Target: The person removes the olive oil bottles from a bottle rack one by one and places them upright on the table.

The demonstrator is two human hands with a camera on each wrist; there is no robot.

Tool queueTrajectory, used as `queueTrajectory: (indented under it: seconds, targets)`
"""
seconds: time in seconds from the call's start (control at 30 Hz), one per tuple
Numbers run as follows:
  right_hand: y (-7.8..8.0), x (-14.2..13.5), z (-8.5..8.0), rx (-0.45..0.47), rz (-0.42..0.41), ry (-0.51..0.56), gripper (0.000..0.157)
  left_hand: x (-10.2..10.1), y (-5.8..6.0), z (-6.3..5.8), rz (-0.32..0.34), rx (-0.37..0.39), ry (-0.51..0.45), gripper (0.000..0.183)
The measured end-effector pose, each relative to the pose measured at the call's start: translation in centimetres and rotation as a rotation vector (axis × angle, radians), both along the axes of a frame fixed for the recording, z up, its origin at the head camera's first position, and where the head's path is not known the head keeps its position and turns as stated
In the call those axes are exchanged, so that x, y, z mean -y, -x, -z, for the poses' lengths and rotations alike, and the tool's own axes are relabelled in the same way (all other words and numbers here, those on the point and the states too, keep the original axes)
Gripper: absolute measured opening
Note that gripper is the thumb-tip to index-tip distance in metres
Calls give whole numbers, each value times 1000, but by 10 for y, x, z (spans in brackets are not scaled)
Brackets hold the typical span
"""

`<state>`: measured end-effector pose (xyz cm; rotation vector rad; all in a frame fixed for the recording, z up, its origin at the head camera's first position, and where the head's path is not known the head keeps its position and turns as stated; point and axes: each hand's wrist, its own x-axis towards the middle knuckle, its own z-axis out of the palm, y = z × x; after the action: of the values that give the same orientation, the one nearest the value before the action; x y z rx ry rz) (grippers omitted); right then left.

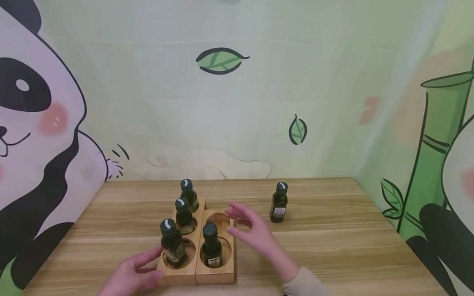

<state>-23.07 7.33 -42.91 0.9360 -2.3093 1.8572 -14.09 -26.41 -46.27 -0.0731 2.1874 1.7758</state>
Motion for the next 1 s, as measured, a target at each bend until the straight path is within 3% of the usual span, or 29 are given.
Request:
queueTrajectory:
  seconds: [0.5,1.0]
  targets:
    - [-11,21,2,55,-142,28,63,0,0,0,0,8,-8,81]
    - [-16,34,6,159,-185,75,58,0,0,0,-7,17,-24,80]
